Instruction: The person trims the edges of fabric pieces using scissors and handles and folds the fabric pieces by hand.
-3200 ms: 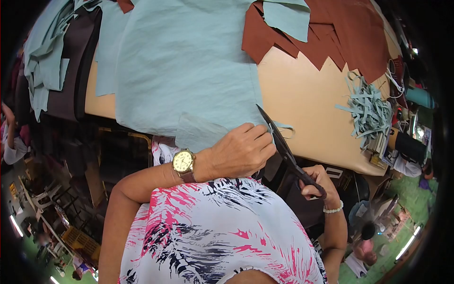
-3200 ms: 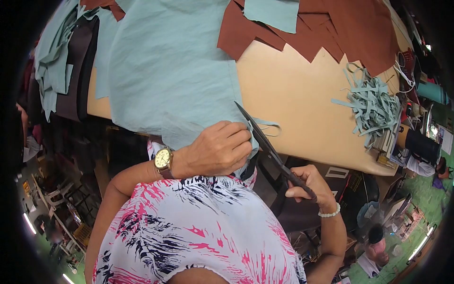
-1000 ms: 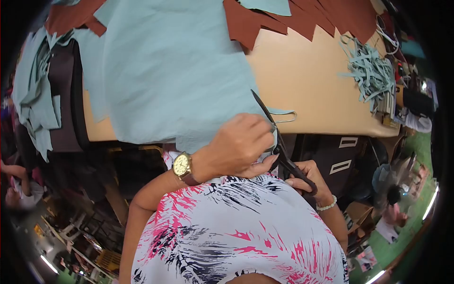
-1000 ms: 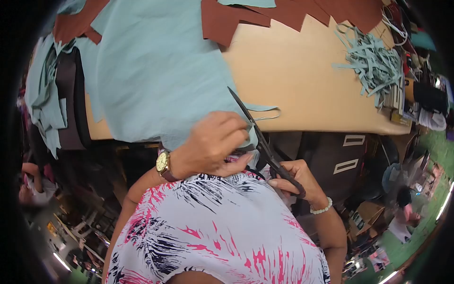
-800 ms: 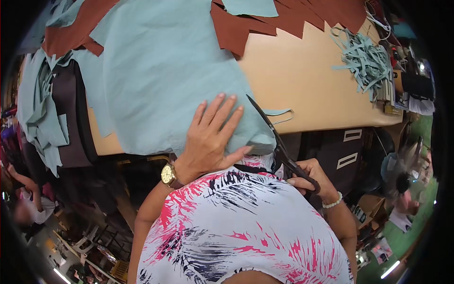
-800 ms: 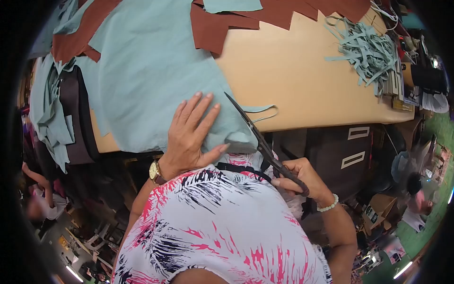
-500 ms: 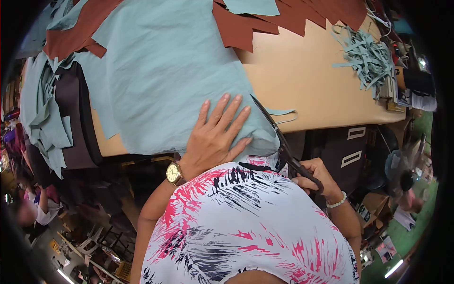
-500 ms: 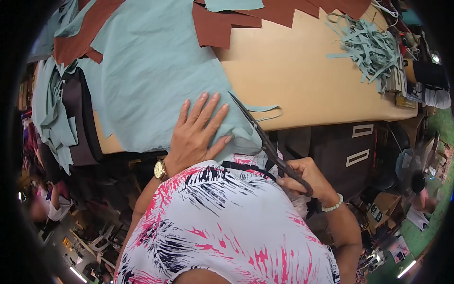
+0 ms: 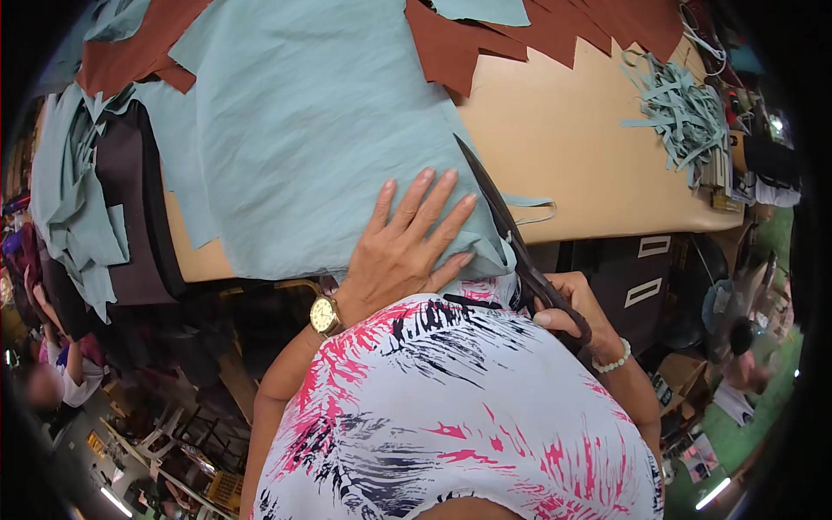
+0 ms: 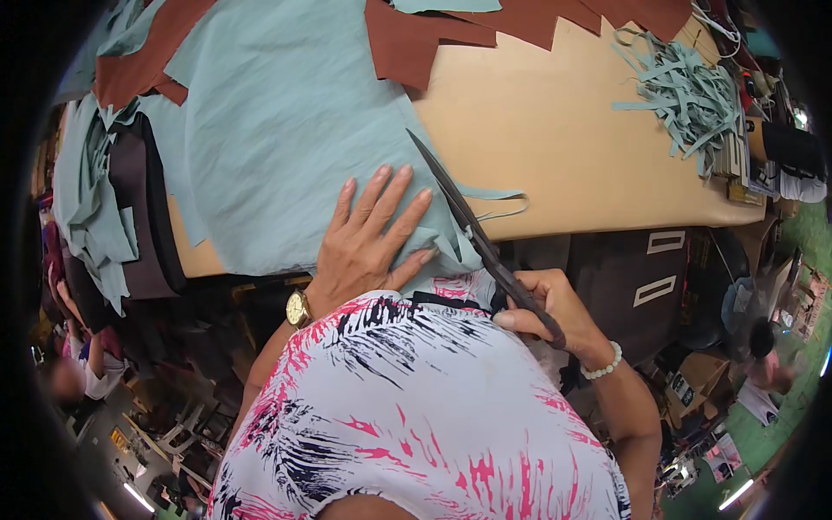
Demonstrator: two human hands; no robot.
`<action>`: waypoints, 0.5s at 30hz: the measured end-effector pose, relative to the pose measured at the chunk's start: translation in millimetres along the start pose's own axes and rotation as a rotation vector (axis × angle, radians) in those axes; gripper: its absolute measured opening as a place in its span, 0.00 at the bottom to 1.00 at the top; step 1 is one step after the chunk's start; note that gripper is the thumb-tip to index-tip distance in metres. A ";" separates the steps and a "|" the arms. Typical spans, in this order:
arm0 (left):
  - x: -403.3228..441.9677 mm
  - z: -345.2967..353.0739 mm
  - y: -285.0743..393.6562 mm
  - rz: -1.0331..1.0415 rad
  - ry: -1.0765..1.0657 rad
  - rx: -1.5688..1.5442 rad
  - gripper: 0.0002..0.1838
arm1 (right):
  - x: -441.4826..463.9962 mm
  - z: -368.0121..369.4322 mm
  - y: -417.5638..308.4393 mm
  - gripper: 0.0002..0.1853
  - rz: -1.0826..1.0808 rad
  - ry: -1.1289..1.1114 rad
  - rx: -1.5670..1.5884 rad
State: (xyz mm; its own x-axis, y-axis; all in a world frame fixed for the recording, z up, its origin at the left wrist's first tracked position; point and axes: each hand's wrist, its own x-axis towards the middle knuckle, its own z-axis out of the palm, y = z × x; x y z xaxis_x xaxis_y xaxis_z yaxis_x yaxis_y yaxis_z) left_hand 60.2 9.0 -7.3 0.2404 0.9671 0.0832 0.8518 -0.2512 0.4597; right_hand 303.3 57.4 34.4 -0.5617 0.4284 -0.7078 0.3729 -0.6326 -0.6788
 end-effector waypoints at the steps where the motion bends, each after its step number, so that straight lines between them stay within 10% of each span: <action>1: -0.5 0.0 -0.6 0.000 0.001 -0.002 0.33 | 1.7 2.3 -1.9 0.15 -0.011 -0.001 -0.001; 15: -0.7 1.9 -1.1 -0.006 0.024 -0.021 0.33 | 1.5 7.8 6.1 0.16 -0.002 0.066 0.013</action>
State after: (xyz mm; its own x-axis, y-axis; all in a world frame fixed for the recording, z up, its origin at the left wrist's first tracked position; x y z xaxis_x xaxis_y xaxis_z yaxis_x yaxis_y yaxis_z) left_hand 60.0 8.5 -9.5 0.2240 0.9693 0.1014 0.8430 -0.2449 0.4790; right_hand 299.0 49.1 30.7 -0.5123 0.4712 -0.7180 0.3622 -0.6395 -0.6781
